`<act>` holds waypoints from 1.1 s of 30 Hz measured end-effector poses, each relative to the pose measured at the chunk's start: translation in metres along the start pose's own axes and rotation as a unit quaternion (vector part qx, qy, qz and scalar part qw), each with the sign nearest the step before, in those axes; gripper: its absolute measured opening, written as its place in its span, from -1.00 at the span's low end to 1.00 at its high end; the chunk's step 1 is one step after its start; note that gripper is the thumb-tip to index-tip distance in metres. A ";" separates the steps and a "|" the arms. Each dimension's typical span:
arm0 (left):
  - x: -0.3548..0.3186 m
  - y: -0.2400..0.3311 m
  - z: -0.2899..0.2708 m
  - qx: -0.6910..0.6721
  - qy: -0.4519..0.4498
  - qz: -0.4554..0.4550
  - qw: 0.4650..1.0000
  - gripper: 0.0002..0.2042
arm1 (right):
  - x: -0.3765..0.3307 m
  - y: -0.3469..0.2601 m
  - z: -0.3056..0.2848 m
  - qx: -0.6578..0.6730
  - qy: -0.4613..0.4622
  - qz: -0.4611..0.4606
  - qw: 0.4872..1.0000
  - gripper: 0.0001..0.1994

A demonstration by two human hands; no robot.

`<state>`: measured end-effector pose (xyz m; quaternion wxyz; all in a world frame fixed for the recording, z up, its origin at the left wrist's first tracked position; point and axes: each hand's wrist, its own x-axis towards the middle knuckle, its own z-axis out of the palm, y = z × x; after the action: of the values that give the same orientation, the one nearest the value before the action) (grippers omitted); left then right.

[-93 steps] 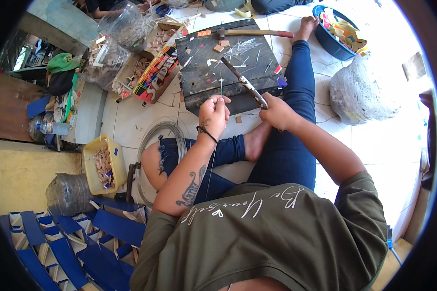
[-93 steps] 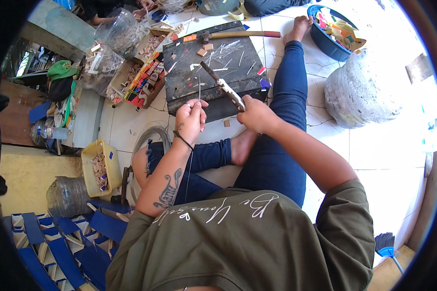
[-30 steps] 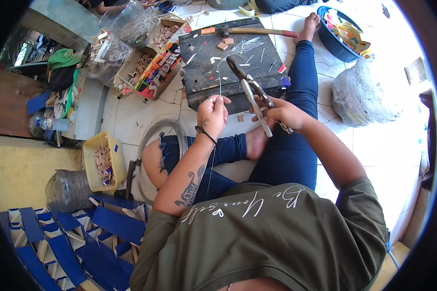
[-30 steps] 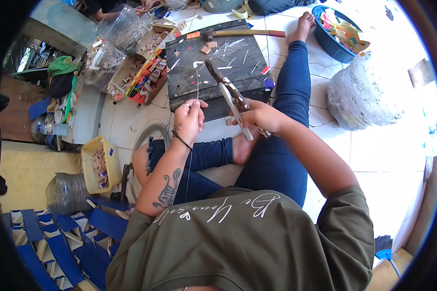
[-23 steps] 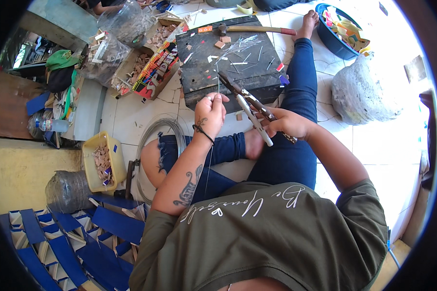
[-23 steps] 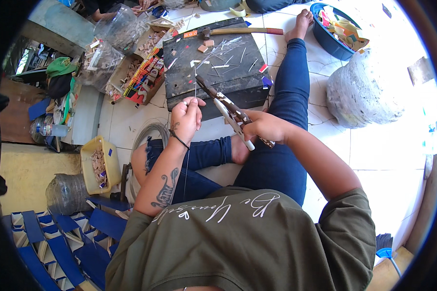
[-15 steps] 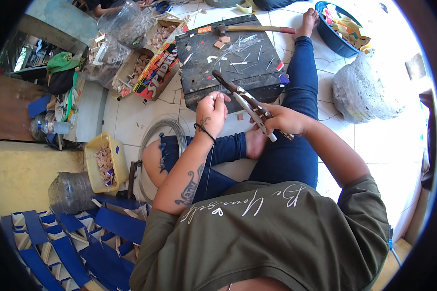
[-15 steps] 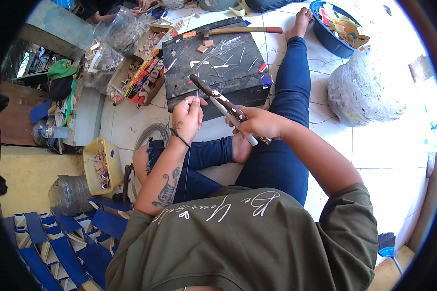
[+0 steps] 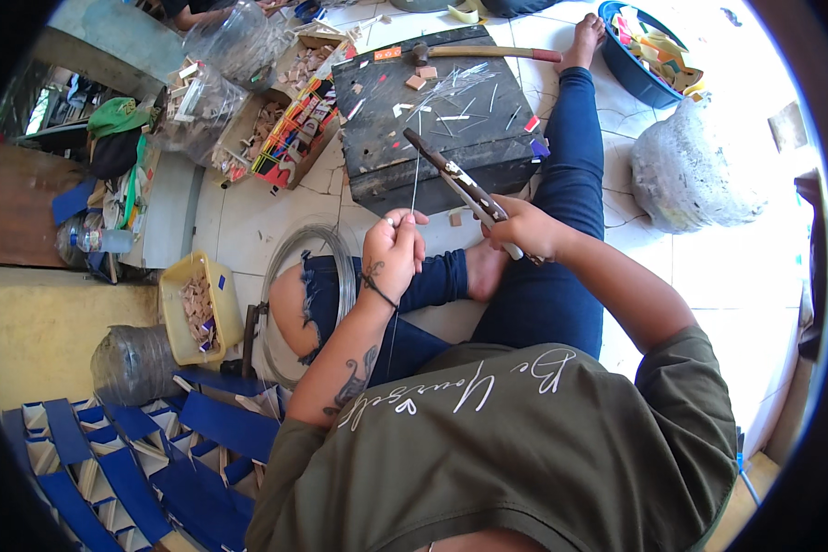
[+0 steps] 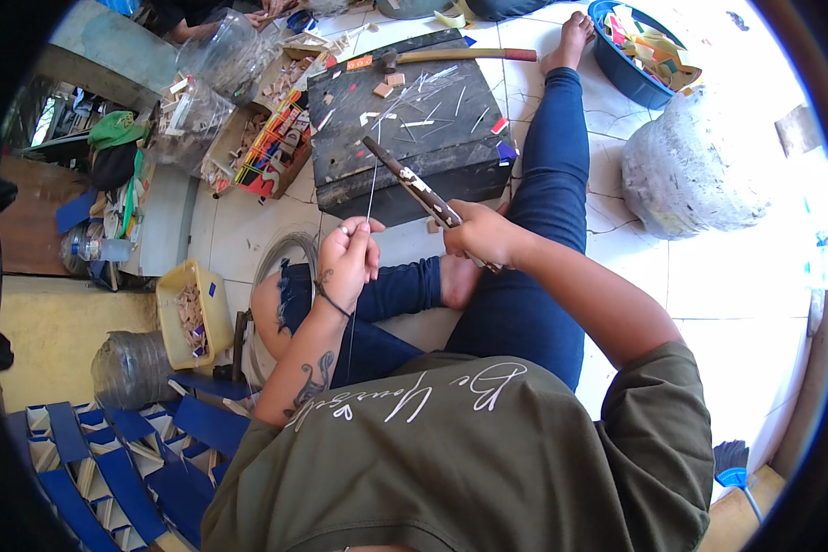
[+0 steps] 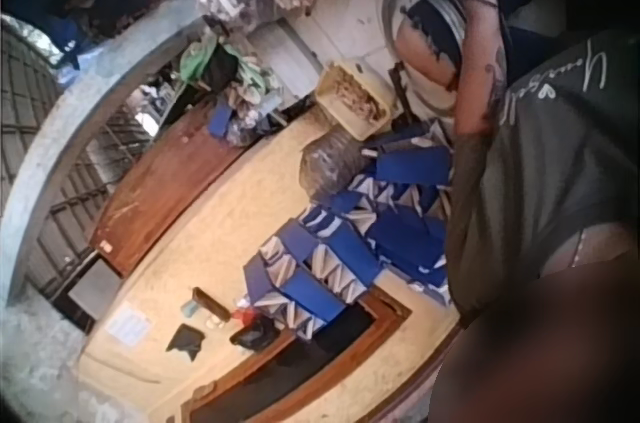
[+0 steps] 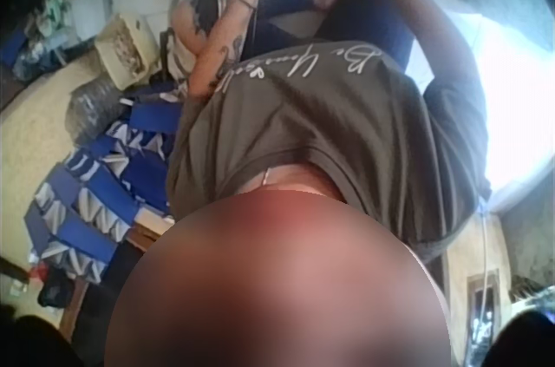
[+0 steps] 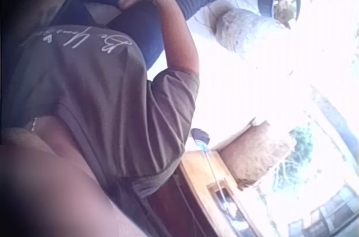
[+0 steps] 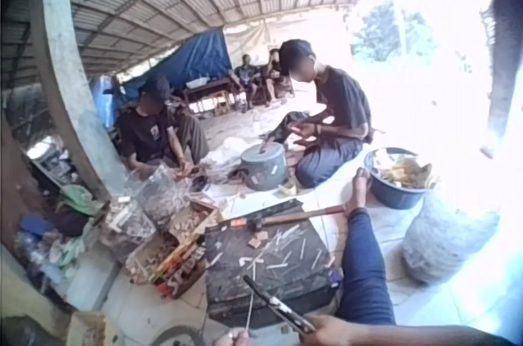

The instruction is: The person sits on the floor and repeatedly cuts a metal wire into short segments using pliers. They hold the wire with one hand and use the pliers with the other to snip pieces, which fall onto a wooden block in front of them.

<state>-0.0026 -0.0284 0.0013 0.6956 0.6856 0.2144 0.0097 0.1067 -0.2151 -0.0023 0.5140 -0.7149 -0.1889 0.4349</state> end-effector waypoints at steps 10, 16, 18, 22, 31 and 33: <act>0.023 0.002 0.013 -0.040 0.026 0.027 0.998 -0.78 | 0.017 -0.010 0.012 -0.023 0.072 0.037 0.996 -0.67; 0.029 0.005 0.003 -0.051 0.031 0.035 0.998 -0.78 | 0.002 0.000 0.000 0.131 -0.056 -0.028 0.989 -0.54; 0.032 0.005 0.002 -0.047 0.025 0.042 0.998 -0.78 | -0.005 0.005 -0.003 0.115 -0.088 -0.036 0.989 -0.49; 0.035 0.006 0.008 -0.018 0.021 0.047 0.999 -0.77 | -0.011 0.008 -0.005 0.081 -0.121 -0.031 0.989 -0.46; 0.041 0.010 0.010 0.042 0.008 0.083 0.996 -0.77 | -0.005 -0.002 -0.009 0.063 -0.151 0.029 0.986 -0.53; 0.043 0.012 0.010 0.038 0.000 0.085 0.996 -0.77 | -0.004 -0.003 -0.009 0.053 -0.156 0.048 0.985 -0.55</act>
<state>0.0426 -0.0239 -0.0002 0.6660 0.7269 0.1559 0.0608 0.1127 -0.2220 0.0027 0.4943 -0.6181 -0.2089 0.5745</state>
